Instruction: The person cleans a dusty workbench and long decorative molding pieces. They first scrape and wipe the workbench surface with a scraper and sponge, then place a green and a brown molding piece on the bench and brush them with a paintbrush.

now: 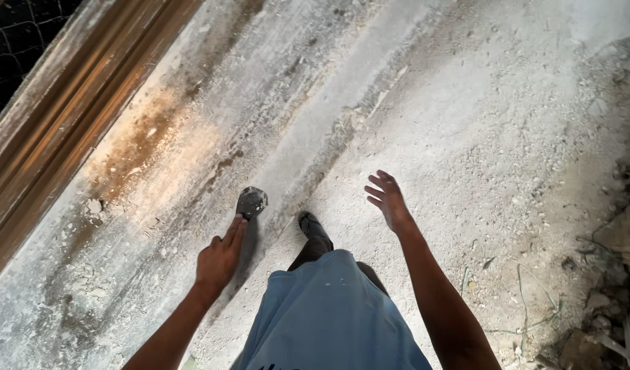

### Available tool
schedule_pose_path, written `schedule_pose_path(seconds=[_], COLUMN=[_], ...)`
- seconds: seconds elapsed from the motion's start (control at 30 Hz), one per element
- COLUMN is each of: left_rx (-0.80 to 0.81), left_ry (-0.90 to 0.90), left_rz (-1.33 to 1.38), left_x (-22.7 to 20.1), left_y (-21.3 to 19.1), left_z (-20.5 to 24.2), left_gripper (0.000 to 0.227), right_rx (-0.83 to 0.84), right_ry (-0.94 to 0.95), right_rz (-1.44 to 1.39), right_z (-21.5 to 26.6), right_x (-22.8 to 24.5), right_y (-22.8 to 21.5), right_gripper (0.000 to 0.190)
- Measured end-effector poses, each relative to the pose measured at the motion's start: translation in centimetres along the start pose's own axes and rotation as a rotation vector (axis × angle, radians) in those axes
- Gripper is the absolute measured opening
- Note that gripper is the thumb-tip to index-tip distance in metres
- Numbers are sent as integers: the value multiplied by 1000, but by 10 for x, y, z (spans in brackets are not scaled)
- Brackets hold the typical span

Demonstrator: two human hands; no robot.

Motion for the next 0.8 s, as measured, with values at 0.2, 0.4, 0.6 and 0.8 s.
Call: schedule_pose_path(seconds=[0.2, 0.4, 0.6, 0.8], left_rx=[-108, -232, -17, -115], left_ry=[-37, -33, 76, 114], left_rz=[71, 19, 74, -25], left_x=[-1, -45, -87, -147], left_y=[-30, -59, -40, -47], left_z=[-176, -334, -175, -182], left_gripper=[50, 49, 75, 77], right_rx=[16, -91, -20, -149], right_ry=[-108, -524, -842, -880], right_rz=[389, 1300, 1276, 1015], right_z=[-56, -47, -70, -147], right_x=[19, 92, 138, 202], right_y=[93, 135, 97, -1], right_gripper=[83, 73, 50, 51])
Point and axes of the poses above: each hand's wrist, its own z-axis away from the middle knuckle, its own y-axis out of the palm, x = y × z, the point moved 9 cm from there along -z, towards the middle knuckle, and after that the axes turned 9 degrees about -z, right-handed, at the moved point
